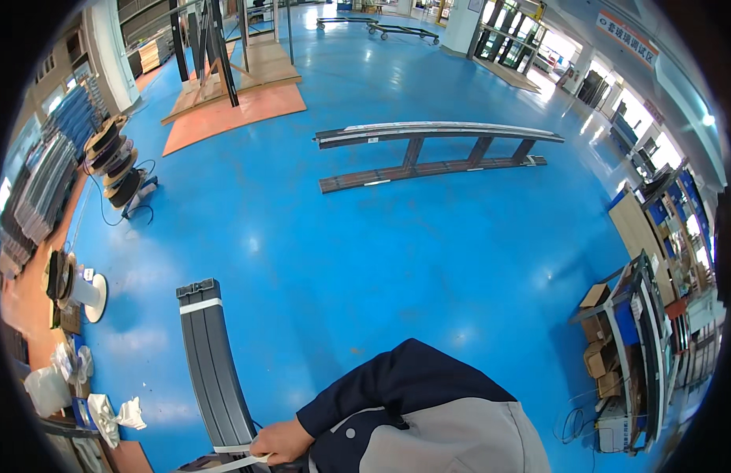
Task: Applying white adhesive tape to long metal profile extrusions while sitting on the floor.
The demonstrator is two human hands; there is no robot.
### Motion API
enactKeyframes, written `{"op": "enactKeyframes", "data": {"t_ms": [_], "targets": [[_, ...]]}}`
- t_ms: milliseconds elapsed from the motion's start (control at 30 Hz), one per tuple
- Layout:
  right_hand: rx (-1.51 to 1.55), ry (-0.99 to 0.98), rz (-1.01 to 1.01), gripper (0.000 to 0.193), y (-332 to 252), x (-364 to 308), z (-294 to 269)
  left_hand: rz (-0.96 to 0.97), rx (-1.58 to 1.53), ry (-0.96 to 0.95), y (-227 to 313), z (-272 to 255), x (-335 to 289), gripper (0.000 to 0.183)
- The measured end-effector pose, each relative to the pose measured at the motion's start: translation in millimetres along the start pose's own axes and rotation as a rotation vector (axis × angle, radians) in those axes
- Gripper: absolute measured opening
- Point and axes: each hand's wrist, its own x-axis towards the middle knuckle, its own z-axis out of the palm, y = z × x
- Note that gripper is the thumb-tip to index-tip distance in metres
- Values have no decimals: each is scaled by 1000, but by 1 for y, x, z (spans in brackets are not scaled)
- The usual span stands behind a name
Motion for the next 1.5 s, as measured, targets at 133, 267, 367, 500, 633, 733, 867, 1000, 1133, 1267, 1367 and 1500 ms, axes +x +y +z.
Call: {"op": "enactKeyframes", "data": {"t_ms": [133, 267, 367, 500, 633, 733, 867, 1000, 1133, 1267, 1367, 1500], "targets": [[-159, -14, -88, 18, -18, 37, 7, -18, -90, -10, -51, -105, -118, 18], [-335, -10, -223, 21, -52, 63, -23, -43, -138, 234, 99, 99, 54, 16], [-241, -182, -75, 33, -84, 77, -11, -119, -93, 448, 27, 22, 29, 14], [-104, -225, 243, 38, -68, 86, -4, -331, 23, 131, 54, 44, 20, 20], [381, -124, 545, 36, -73, 121, -28, -624, 167, -135, 64, 55, 15, 24], [382, -148, 561, 36, -78, 135, -29, -713, 63, -161, 57, 57, 18, 22], [389, -176, 558, 36, -83, 140, -22, -812, -42, -196, 50, 56, 13, 21], [386, -205, 545, 38, -84, 134, -15, -875, -82, -236, 39, 56, 8, 25], [361, -193, 539, 39, -86, 129, -15, -815, -94, -293, 26, 62, 12, 25], [374, -167, 568, 41, -91, 121, -17, -777, -76, -367, 12, 58, 9, 21], [369, -174, 565, 41, -92, 118, -19, -744, -44, -401, 10, 61, 10, 18], [332, -220, 527, 42, -93, 111, -22, -675, 32, -430, 14, 67, 12, 14]]}}
